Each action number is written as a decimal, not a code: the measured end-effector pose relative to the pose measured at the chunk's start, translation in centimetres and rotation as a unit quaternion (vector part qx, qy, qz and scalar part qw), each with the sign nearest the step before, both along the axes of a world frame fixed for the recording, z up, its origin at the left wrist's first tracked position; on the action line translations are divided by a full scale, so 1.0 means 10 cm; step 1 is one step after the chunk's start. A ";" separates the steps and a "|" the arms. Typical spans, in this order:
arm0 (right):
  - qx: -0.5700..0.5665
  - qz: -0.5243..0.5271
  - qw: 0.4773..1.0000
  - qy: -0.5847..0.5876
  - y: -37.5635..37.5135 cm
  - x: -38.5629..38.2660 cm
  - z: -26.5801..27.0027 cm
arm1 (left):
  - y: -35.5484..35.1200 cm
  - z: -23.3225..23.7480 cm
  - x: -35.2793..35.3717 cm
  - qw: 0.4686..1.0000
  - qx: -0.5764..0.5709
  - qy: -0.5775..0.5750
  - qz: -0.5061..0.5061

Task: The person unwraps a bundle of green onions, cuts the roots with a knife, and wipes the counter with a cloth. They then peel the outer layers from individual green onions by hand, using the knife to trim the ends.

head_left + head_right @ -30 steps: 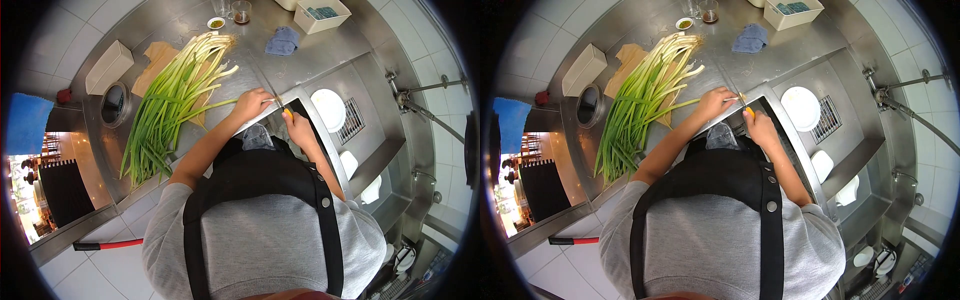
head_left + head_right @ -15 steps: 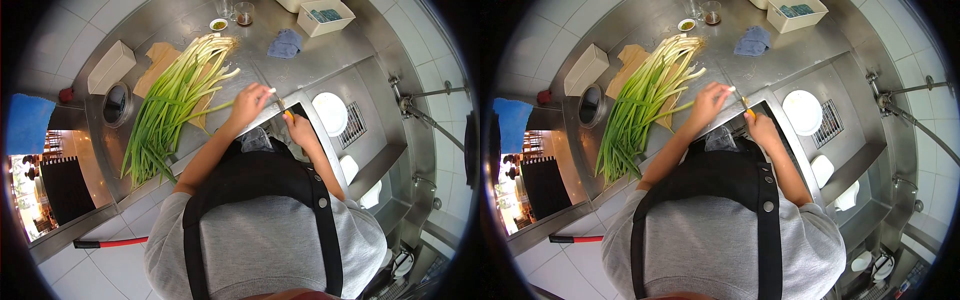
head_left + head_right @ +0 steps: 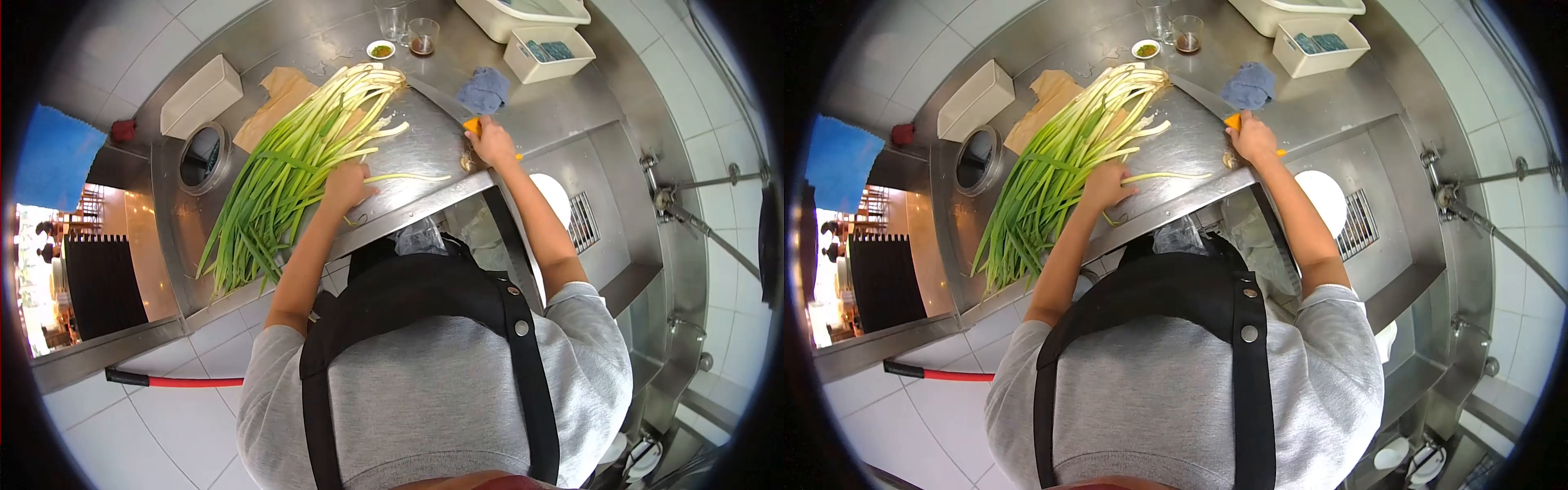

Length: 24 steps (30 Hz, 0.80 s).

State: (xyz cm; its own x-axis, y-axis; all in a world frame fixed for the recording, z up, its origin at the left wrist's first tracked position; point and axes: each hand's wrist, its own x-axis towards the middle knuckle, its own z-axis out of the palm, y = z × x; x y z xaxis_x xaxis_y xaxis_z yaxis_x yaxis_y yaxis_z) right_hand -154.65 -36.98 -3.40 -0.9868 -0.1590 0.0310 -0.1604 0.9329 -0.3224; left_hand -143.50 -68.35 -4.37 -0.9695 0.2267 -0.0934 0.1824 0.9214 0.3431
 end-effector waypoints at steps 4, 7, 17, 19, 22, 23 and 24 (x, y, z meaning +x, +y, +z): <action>0.030 0.005 0.999 0.015 -0.09 -0.16 -0.07 | 0.00 -0.10 0.09 0.989 -0.019 0.145 0.021; -0.011 -0.103 0.980 0.170 -0.16 -0.40 0.05 | -0.02 0.18 0.13 0.992 0.059 0.088 0.070; -0.220 -0.068 0.971 0.058 0.23 -1.47 -0.35 | -0.17 1.26 0.05 0.894 0.346 0.235 0.163; -0.390 -0.100 0.914 0.056 0.12 -1.26 0.07 | -0.23 1.27 -0.07 0.840 0.451 0.264 0.149; -0.796 0.095 0.588 -0.107 -0.30 -0.52 0.73 | -0.09 1.54 -0.06 0.778 0.580 0.168 0.173; -0.819 0.149 0.532 -0.154 -0.39 -0.37 0.76 | -0.01 1.58 -0.10 0.771 0.592 0.165 0.164; -0.841 0.112 0.502 -0.166 -0.58 -0.17 0.79 | 0.07 1.58 -0.15 0.771 0.593 0.165 0.161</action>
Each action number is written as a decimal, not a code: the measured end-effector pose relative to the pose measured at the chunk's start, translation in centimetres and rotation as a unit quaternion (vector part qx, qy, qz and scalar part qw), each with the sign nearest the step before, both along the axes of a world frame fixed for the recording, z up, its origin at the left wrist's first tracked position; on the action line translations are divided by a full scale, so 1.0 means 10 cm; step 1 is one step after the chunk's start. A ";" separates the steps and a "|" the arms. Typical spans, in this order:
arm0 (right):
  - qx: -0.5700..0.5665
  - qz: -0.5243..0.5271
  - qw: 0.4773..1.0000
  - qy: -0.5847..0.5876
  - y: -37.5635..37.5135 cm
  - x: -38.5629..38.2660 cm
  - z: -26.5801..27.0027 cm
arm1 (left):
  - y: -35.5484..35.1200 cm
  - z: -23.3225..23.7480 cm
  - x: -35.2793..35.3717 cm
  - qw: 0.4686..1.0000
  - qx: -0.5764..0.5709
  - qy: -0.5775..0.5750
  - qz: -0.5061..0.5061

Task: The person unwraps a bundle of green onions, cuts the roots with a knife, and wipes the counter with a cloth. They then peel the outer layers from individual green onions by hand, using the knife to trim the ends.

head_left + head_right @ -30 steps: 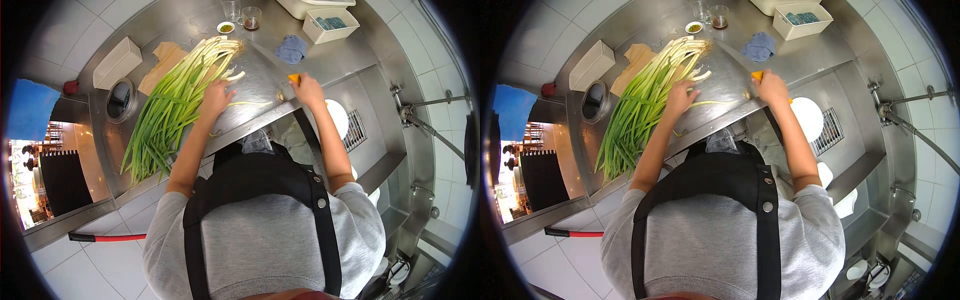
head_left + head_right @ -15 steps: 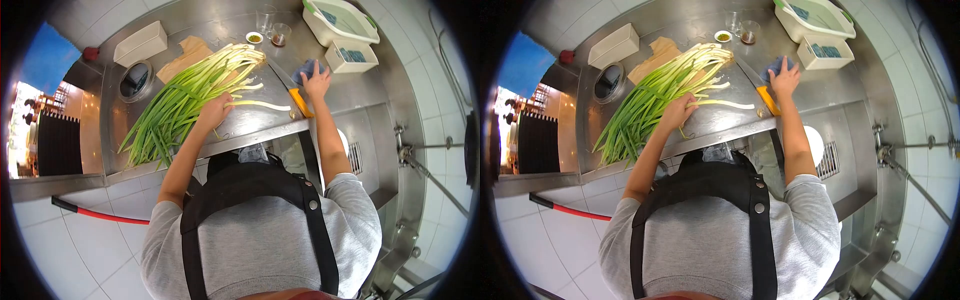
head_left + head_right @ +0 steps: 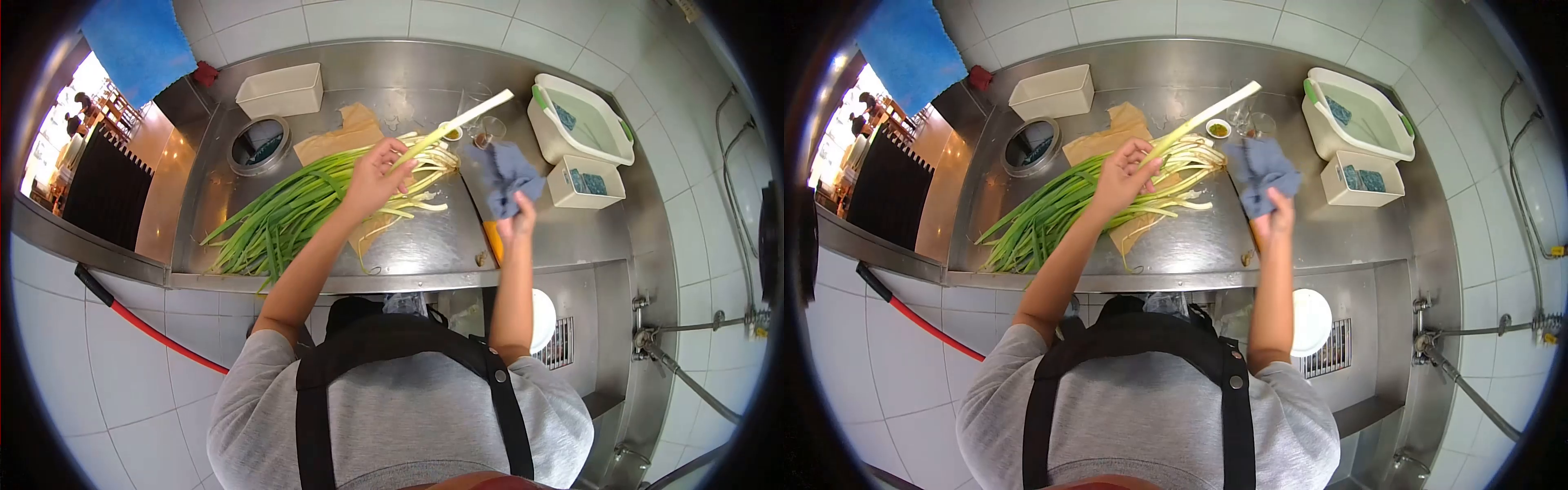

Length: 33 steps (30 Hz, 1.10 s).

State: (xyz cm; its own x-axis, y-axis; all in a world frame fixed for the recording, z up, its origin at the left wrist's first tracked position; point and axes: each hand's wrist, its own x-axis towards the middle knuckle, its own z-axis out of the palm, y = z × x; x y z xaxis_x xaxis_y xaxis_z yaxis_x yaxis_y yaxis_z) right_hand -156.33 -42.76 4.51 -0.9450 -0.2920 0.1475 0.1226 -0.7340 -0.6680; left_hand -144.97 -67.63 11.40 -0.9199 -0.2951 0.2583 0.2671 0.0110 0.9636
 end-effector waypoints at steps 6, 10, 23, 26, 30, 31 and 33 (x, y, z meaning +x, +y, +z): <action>-0.077 0.106 0.991 -0.014 -0.94 0.66 0.14 | 0.25 -0.28 -0.22 0.946 -0.286 0.155 0.006; -0.023 0.034 0.994 -0.097 -0.98 0.71 0.36 | 0.31 -0.12 0.00 0.929 -0.369 0.028 0.009; -0.050 -0.066 0.991 -0.106 -0.29 -0.09 0.45 | -0.09 -0.13 0.61 0.983 -0.173 -0.054 -0.028; -0.108 -0.117 0.983 -0.095 -0.12 -0.25 0.45 | -0.25 -0.05 0.68 0.976 -0.203 -0.073 0.032; -0.105 -0.166 0.980 -0.036 -0.30 -0.05 0.39 | -0.30 -0.16 0.59 0.990 -0.114 -0.051 0.070; -0.102 -0.220 0.967 -0.073 -0.18 -0.15 0.29 | -0.31 -0.17 0.56 0.991 -0.088 -0.024 0.095; -0.116 -0.277 0.950 -0.088 0.23 -0.28 0.21 | -0.53 -0.24 0.64 0.992 -0.062 -0.036 0.106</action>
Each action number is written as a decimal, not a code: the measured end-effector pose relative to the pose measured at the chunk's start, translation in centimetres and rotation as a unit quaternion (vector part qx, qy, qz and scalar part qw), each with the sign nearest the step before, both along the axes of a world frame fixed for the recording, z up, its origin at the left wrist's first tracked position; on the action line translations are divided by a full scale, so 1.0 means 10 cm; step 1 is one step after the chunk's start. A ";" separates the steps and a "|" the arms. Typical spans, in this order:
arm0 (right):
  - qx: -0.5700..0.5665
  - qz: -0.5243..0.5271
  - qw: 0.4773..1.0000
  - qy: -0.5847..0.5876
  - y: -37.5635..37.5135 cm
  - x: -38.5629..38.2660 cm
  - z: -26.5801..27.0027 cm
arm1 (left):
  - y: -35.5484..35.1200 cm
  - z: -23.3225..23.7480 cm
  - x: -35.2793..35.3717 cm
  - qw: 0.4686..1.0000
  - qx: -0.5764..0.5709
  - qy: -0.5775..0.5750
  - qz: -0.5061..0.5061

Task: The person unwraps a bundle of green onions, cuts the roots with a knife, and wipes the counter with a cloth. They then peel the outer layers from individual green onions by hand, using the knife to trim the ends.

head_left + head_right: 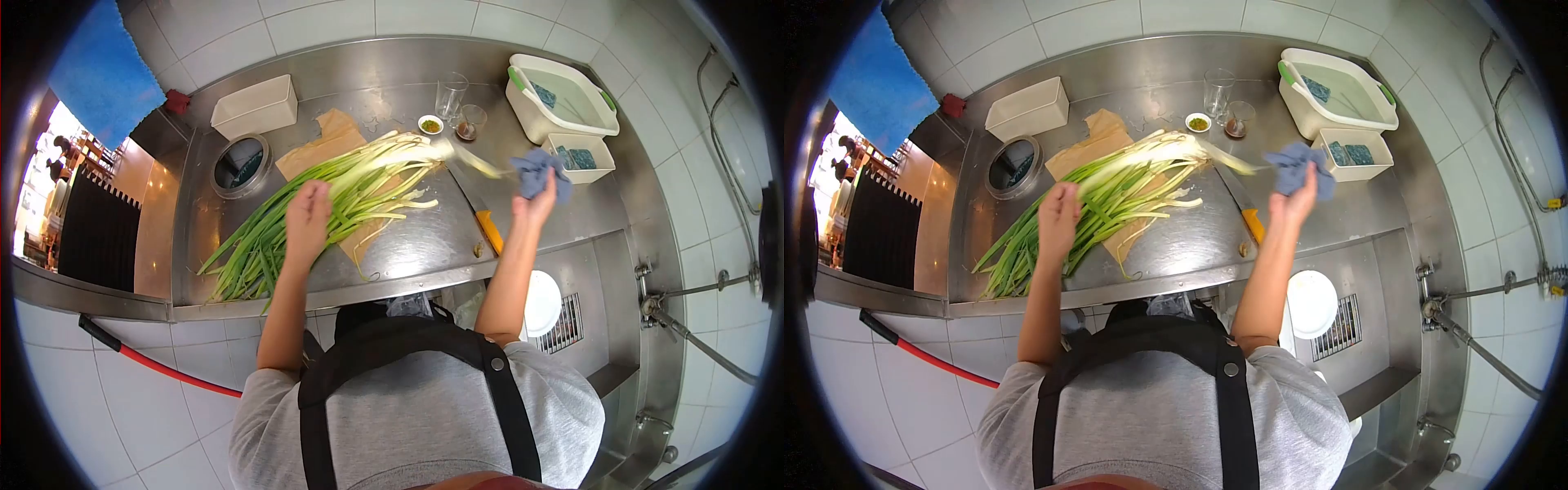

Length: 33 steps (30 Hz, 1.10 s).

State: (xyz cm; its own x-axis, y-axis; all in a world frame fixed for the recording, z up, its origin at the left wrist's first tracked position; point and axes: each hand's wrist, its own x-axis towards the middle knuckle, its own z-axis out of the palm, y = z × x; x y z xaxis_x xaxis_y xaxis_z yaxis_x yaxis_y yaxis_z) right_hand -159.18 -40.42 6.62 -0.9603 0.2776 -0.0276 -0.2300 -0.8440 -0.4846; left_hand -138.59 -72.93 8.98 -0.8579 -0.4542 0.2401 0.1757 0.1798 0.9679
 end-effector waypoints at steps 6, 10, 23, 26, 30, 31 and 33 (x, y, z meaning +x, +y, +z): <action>0.237 0.016 0.971 -0.021 0.26 0.13 -0.08 | -0.24 0.01 0.00 0.995 0.094 -0.023 0.031; 0.414 0.238 0.876 -0.060 -0.05 0.48 -0.15 | 0.03 -0.02 -0.17 0.994 0.109 -0.019 -0.017; 0.272 0.417 0.867 0.026 -0.37 0.47 0.17 | 0.43 -0.17 -0.12 0.969 -0.055 -0.093 -0.221; 0.600 0.141 0.787 0.003 -0.20 0.16 0.13 | 0.32 -0.11 -0.02 0.970 -0.096 -0.094 -0.202; 0.589 -0.056 0.804 -0.063 0.17 -0.33 -0.20 | 0.20 -0.06 0.10 0.974 -0.077 -0.143 -0.155; 0.631 -0.104 0.767 -0.045 0.22 -0.43 -0.42 | 0.18 -0.05 0.11 0.977 -0.070 -0.143 -0.143; 0.669 -0.151 0.727 -0.028 0.22 -0.45 -0.73 | 0.14 -0.10 0.10 0.975 -0.064 -0.159 -0.144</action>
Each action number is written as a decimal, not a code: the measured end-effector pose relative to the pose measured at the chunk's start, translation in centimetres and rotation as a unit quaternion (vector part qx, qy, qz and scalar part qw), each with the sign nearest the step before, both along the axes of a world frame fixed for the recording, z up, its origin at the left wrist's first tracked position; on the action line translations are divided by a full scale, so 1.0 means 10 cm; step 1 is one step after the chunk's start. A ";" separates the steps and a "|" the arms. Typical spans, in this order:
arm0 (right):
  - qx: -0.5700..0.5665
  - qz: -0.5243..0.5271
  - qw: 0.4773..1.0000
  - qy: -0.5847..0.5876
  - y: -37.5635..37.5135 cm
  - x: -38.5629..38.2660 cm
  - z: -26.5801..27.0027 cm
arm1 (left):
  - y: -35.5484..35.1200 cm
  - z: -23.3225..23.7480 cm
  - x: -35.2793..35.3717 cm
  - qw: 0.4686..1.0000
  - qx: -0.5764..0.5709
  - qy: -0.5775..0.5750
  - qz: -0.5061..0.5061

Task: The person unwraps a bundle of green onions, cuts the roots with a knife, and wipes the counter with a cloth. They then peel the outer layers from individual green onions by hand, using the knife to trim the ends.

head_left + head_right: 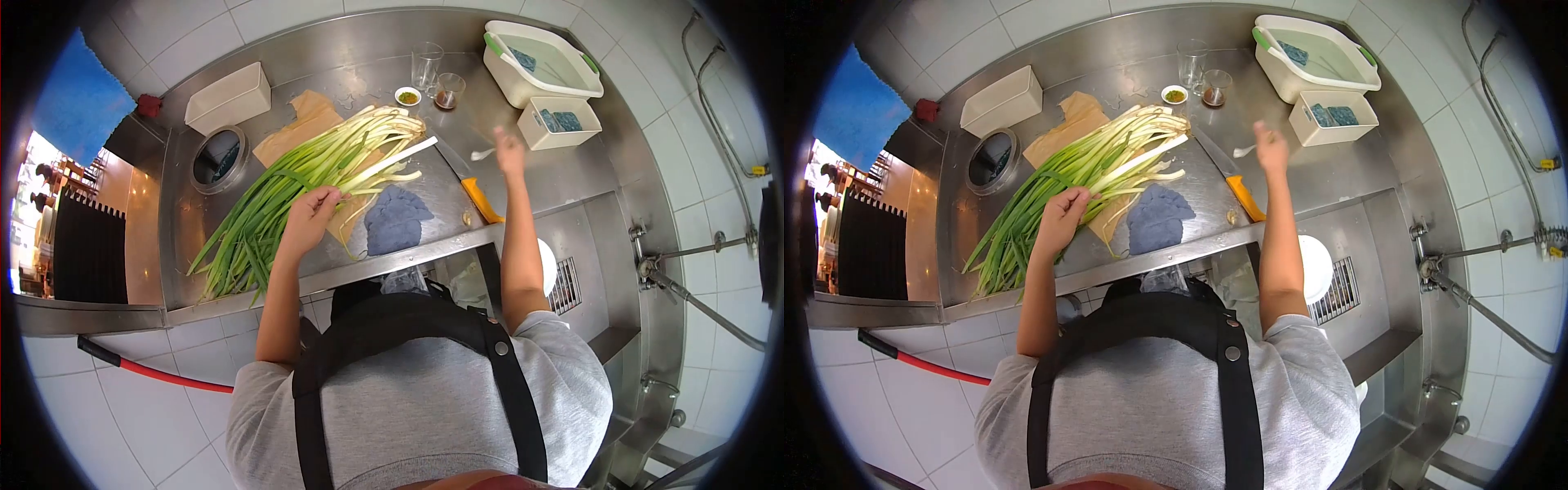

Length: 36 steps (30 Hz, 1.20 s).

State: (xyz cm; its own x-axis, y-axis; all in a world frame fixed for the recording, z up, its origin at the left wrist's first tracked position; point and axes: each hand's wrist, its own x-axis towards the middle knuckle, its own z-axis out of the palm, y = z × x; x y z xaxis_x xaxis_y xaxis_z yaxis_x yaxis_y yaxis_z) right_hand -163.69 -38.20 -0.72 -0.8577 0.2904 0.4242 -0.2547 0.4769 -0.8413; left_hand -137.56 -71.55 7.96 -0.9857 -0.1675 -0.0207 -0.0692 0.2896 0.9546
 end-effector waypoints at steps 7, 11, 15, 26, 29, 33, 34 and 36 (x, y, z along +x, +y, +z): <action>0.247 -0.055 0.961 -0.111 -0.20 0.62 -0.14 | 0.02 -0.22 -0.03 0.999 0.049 0.003 -0.020; 0.117 0.266 0.930 -0.225 -0.81 1.21 0.03 | 0.10 -0.33 -0.14 0.998 0.021 0.064 -0.016; 0.303 0.414 0.851 -0.113 -1.16 1.58 -0.35 | 0.15 -0.29 -0.22 0.999 -0.025 0.036 0.007; -0.548 0.544 0.551 -0.316 -1.45 1.84 0.01 | 0.28 -0.23 -0.19 0.992 -0.042 0.062 -0.097; -0.549 0.463 0.640 -0.273 -1.62 1.97 0.23 | 0.30 -0.37 -0.22 0.942 -0.192 0.231 -0.150; -0.584 0.360 0.666 -0.293 -1.49 1.84 0.40 | 0.28 -0.14 -0.08 0.966 -0.192 0.086 -0.147; -0.616 0.316 0.661 -0.289 -1.38 1.67 0.42 | 0.24 -0.07 -0.02 0.969 -0.178 0.053 -0.163; -0.623 0.336 0.675 -0.209 -0.92 1.15 0.28 | 0.05 -0.11 0.11 0.974 -0.159 0.038 -0.155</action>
State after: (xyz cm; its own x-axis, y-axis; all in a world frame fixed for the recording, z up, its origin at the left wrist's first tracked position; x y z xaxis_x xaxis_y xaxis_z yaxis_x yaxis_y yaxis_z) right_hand -152.23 -47.43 2.04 -0.9424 -0.3156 -0.1109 0.3229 -0.7718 -0.5477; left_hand -136.43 -71.07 6.82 -0.9866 0.1524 0.0589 0.1362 0.5679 0.8117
